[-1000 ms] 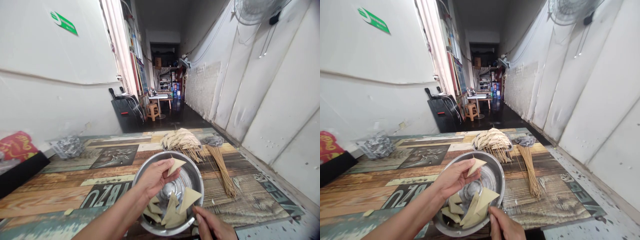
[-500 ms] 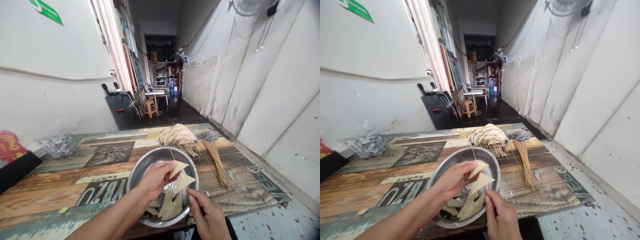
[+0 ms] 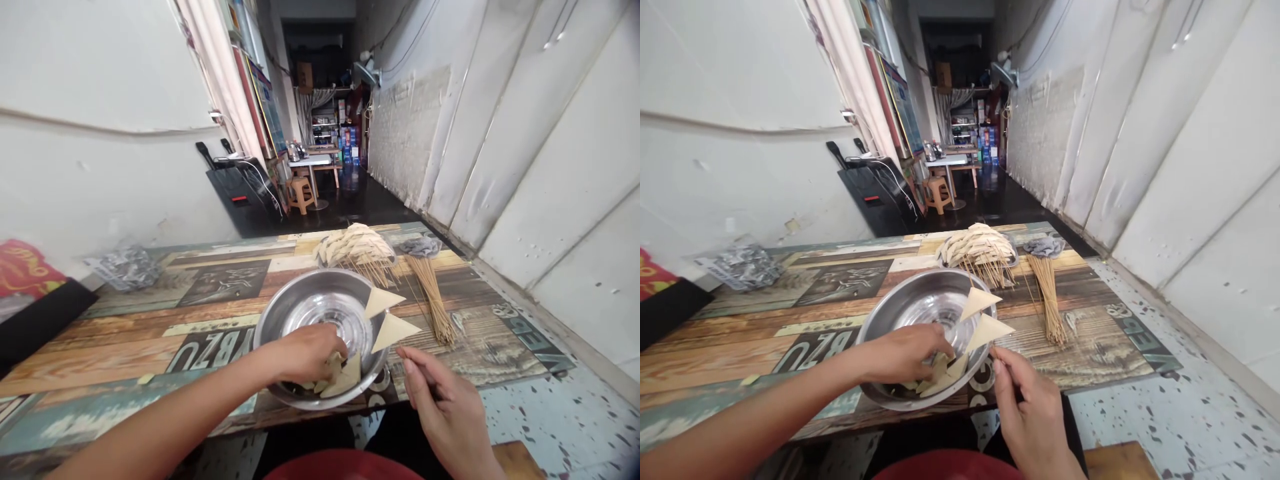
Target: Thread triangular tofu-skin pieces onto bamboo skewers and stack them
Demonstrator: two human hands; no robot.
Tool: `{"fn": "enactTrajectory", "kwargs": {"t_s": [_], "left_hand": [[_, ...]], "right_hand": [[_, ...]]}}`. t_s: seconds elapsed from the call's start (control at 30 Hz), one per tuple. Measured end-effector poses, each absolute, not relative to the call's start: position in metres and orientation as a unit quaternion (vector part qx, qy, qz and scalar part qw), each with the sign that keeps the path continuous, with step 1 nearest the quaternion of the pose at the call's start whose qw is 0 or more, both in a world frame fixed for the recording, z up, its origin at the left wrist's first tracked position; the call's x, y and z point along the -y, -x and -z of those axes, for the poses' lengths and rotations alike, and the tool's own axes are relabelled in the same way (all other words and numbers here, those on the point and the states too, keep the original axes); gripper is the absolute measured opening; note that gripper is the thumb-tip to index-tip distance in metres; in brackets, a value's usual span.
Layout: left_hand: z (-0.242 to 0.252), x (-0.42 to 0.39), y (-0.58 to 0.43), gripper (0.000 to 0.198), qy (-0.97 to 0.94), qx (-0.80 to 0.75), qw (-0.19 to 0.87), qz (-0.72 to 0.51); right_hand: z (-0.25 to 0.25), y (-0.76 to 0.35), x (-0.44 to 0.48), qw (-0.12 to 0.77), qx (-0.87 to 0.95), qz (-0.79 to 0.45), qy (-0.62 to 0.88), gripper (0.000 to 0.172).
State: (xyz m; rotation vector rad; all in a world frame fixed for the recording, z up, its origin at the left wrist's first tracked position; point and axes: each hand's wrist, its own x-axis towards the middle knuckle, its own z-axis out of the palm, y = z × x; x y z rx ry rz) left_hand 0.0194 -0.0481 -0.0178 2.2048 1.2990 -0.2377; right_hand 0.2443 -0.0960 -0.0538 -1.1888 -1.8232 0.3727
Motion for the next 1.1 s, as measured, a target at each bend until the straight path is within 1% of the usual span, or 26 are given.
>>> {"fn": "enactTrajectory", "kwargs": {"t_s": [0.17,0.33,0.47,0.53,0.6,0.67,0.77,0.83,0.9,0.93,1.03,1.1], "left_hand": [[0.014,0.044,-0.020,0.049,-0.851,-0.436,0.253,0.150],[0.016,0.037,-0.021,0.036,-0.849,-0.433,0.250,0.173],[0.016,0.035,-0.017,0.041,-0.839,-0.439,0.288,0.143],[0.018,0.036,-0.015,0.039,-0.832,-0.448,0.304,0.125],[0.022,0.038,-0.013,0.038,-0.826,-0.457,0.303,0.128],[0.026,0.039,-0.012,0.040,-0.823,-0.469,0.293,0.133],[0.027,0.040,-0.010,0.034,-0.811,-0.492,0.295,0.116],[0.025,0.038,-0.006,0.034,-0.808,-0.494,0.314,0.076],[0.023,0.036,-0.001,0.037,-0.779,-0.496,0.383,-0.007],[0.022,0.035,0.001,0.035,-0.744,-0.500,0.438,-0.066],[0.019,0.028,0.005,0.021,-0.571,-0.499,0.597,-0.262],[0.019,0.023,0.004,0.017,-0.460,-0.473,0.651,-0.375]], "right_hand": [[0.054,-0.247,0.097,0.457,0.729,-0.159,0.483,0.024],[0.057,-0.249,0.097,0.463,0.727,-0.170,0.478,0.023],[0.064,-0.249,0.099,0.461,0.726,-0.182,0.478,0.021],[0.065,-0.248,0.099,0.457,0.727,-0.190,0.476,0.021],[0.065,-0.247,0.099,0.457,0.731,-0.190,0.470,0.021],[0.064,-0.245,0.099,0.455,0.736,-0.184,0.467,0.021],[0.065,-0.245,0.100,0.450,0.737,-0.187,0.468,0.022],[0.067,-0.247,0.100,0.441,0.735,-0.205,0.472,0.023],[0.070,-0.248,0.101,0.435,0.732,-0.227,0.473,0.024],[0.071,-0.248,0.101,0.436,0.727,-0.237,0.474,0.024],[0.075,-0.245,0.104,0.456,0.703,-0.257,0.482,0.024],[0.077,-0.243,0.105,0.468,0.692,-0.259,0.485,0.024]]}}
